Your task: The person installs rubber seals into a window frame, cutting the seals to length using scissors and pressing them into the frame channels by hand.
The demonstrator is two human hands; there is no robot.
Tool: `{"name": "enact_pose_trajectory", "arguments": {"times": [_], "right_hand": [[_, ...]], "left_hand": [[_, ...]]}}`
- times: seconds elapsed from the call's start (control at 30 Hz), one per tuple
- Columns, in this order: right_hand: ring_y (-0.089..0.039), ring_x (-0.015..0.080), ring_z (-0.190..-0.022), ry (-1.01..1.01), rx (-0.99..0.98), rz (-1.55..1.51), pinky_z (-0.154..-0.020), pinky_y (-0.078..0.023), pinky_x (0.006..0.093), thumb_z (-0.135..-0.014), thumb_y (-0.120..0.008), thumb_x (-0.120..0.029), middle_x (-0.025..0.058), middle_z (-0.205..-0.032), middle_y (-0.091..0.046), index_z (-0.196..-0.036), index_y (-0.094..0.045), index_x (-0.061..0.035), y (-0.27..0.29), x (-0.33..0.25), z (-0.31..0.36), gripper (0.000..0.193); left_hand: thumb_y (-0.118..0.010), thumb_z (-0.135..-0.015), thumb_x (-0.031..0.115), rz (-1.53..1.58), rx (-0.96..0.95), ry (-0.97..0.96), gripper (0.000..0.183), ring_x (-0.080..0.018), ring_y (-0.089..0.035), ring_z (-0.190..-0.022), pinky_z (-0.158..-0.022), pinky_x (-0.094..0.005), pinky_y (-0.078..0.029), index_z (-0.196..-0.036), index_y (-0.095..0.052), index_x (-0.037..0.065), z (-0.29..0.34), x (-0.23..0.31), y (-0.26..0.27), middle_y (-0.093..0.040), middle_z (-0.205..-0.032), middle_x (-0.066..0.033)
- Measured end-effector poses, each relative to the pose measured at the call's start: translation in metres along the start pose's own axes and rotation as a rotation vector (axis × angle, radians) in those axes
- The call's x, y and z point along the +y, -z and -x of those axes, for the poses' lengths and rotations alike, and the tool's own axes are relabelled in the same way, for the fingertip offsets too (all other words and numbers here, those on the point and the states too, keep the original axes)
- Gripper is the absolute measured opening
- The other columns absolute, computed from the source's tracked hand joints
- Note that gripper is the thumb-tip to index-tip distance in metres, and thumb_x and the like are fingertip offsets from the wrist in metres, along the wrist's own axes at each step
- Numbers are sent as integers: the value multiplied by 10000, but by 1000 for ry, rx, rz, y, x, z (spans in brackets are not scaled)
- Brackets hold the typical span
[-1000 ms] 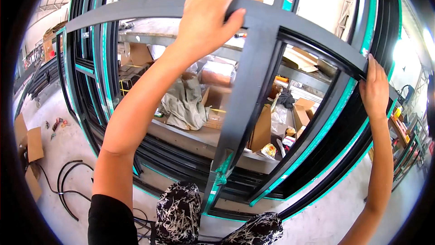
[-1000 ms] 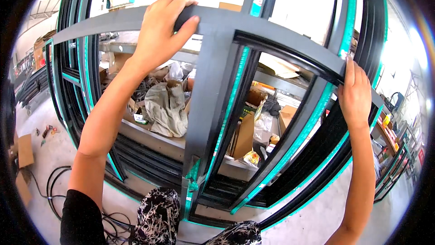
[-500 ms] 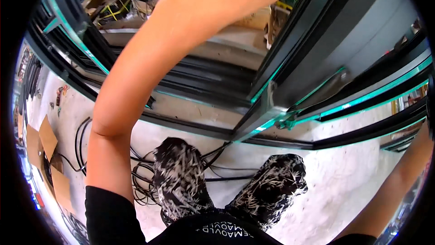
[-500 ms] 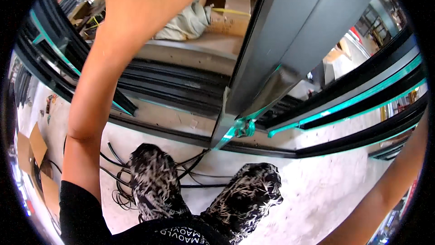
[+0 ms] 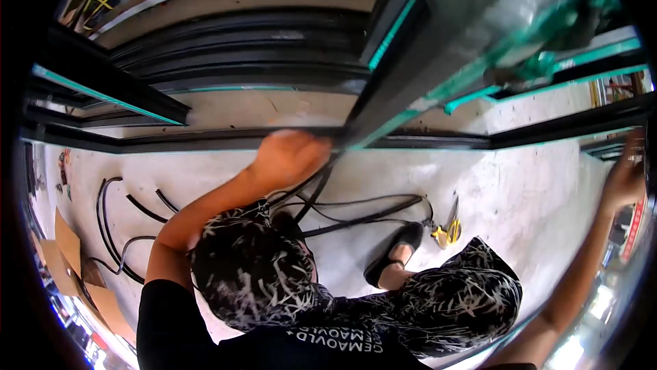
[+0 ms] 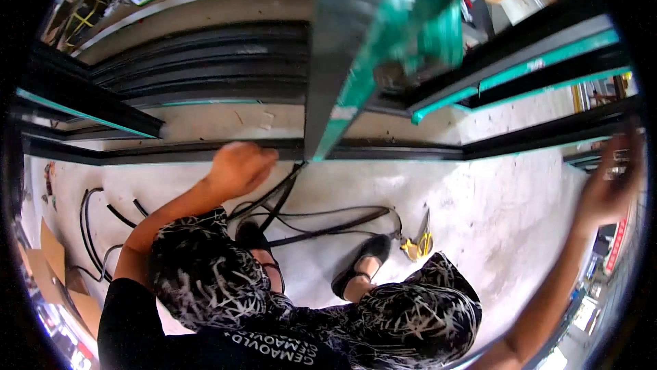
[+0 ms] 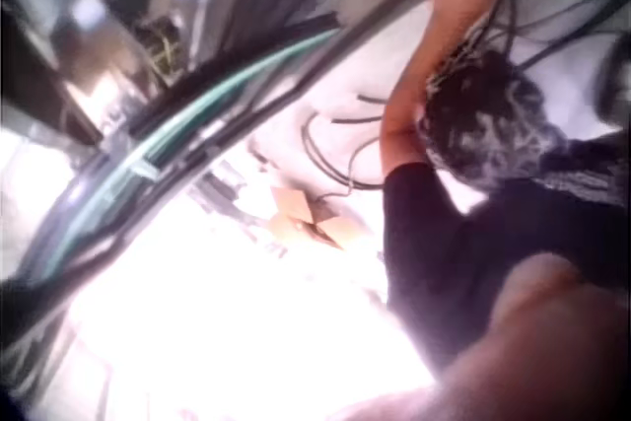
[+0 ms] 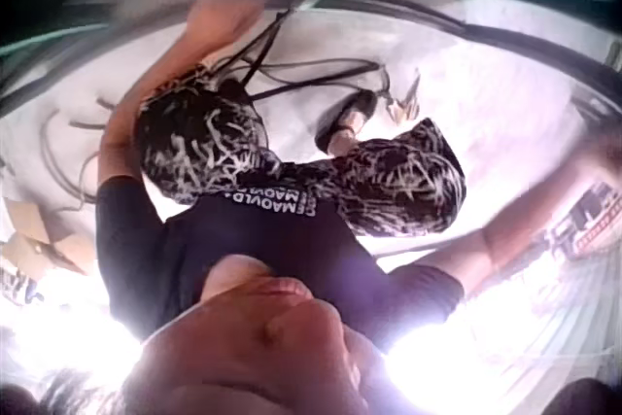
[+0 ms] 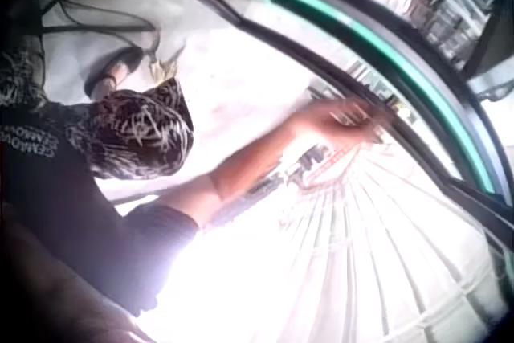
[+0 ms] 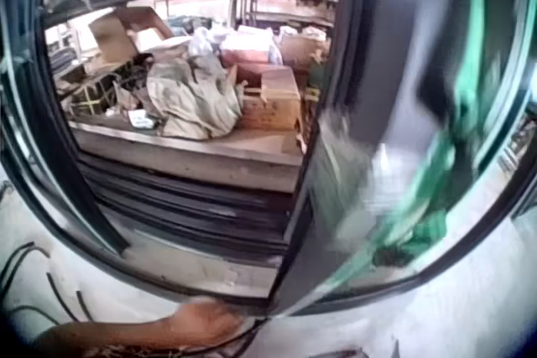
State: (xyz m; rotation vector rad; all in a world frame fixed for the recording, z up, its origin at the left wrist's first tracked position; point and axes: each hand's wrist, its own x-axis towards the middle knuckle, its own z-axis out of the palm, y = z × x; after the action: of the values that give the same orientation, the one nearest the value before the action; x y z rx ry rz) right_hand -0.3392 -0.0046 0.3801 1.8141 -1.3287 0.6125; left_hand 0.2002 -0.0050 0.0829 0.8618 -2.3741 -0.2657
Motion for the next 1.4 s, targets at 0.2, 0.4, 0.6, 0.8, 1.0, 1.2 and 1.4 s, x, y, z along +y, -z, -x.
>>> {"name": "enact_pose_trajectory", "arguments": {"times": [0.2,0.4,0.6,0.8,1.0,1.2,1.4], "right_hand": [[-663,231,-894,-534,-816,-611,-749,-520,295,-839,-640,34,136,-1117,-664,-1221,-622,-38,-38,-152,209,389],[-700,206,-780,-841,-1117,-866,-674,-551,297,-892,-629,-42,130,-930,-717,-1128,-687,-19,-29,-197,280,244],[-711,199,-848,-677,-1191,-1161,-713,-559,288,-891,-639,-26,119,-962,-720,-1115,-681,-18,-52,-256,279,228],[-694,146,-925,-698,-1250,-1560,-783,-555,272,-880,-702,-51,75,-1006,-725,-1153,-672,-21,-68,-311,254,276],[-601,172,-1155,-812,-1022,-2148,-952,-518,304,-879,-766,-114,96,-1218,-646,-1278,-566,19,-64,-342,200,466],[-587,111,-1023,-1168,-799,-2191,-893,-480,287,-970,-627,-78,6,-1088,-659,-1134,-650,-2,-64,-332,185,182],[-409,67,-530,-1164,-505,-2069,-487,-310,234,-1048,-495,-432,-21,-630,-490,-1134,-644,-3,-54,-241,113,462]], "left_hand": [[-724,-842,267,-15,-413,432,285,-320,-638,-853,-730,-438,-520,-1022,-606,80,86,31,-87,-643,-893,-109],[-710,-858,275,121,-504,697,312,-352,-628,-964,-814,-473,-499,-1079,-617,76,97,22,-115,-661,-983,-121],[-798,-777,190,396,-444,674,355,-298,-618,-895,-761,-403,-496,-1048,-605,65,61,41,-80,-629,-943,-110],[-779,-769,255,459,-418,512,350,-339,-576,-842,-721,-447,-462,-963,-556,67,-29,83,-25,-575,-876,-115],[-801,-745,238,516,-343,440,365,-289,-548,-732,-629,-392,-437,-919,-525,72,-114,128,5,-543,-809,-89],[-819,-757,215,506,-166,385,389,-313,-521,-745,-650,-399,-431,-869,-483,53,-170,164,29,-509,-830,-89],[-775,-856,83,597,13,65,269,-199,-622,-809,-683,-303,-556,-1036,-584,29,-192,188,113,-586,-974,-92]]}}
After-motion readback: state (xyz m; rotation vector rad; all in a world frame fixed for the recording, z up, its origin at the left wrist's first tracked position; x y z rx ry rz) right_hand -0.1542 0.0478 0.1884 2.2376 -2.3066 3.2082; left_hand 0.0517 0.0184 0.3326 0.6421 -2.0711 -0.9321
